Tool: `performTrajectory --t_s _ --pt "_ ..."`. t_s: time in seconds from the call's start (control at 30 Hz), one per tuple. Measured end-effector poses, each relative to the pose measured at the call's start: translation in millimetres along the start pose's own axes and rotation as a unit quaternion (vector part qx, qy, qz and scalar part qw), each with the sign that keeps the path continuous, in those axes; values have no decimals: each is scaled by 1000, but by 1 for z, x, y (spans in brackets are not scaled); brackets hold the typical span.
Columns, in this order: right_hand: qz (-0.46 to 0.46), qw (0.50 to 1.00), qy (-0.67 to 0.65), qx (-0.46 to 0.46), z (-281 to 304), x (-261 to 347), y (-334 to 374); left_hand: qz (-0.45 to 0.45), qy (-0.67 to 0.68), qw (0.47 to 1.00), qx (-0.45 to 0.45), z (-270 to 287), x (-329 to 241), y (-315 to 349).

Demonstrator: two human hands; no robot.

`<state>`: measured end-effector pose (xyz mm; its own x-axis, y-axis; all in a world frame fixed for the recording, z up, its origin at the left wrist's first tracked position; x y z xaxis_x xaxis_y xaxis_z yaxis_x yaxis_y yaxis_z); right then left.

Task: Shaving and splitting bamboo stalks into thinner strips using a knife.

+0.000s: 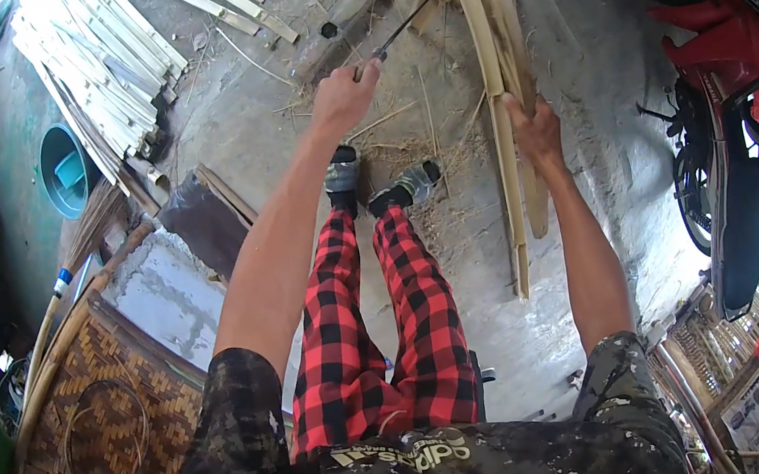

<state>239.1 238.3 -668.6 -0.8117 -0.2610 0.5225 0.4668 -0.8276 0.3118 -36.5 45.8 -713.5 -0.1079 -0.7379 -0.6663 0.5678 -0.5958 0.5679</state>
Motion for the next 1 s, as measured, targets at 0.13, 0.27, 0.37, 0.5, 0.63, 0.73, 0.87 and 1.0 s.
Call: performTrajectory --t_s 0.13,0.27,0.37,0.5,0.63,0.73,0.87,1.0 --pt "-152 983 -69 72 3 27 0 45 23 999 -21 1 -19 -10" --pt "-104 993 -40 43 3 -4 6 62 54 995 -53 -5 -30 -17" --pt "-86 995 17 46 -19 -38 31 66 67 994 -55 -10 -6 -24" --pt "-161 981 77 82 -56 -107 64 58 67 989 -117 -32 8 -25" --pt "-233 950 200 61 -94 -124 91 54 41 986 -154 -47 13 -18" --pt "-80 981 168 -50 -107 -128 71 52 58 985 -151 -71 -16 -10" --pt "-128 932 -335 49 -156 -17 33 53 23 988 -143 -93 -9 3" --pt "-240 862 -421 149 -168 30 -19 41 100 983 -149 -142 -11 11"
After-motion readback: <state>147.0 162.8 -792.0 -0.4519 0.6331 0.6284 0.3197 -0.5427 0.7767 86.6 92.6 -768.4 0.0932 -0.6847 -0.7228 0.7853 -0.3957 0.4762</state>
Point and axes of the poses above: each hand's wrist, its own y-axis away from the middle knuckle, its own z-axis out of the back of the hand, x = y × z, the point moved 2 cm from there along -y, towards the middle knuckle, and after that the axes turned 1 degree about -y, right-handed, at the moved point
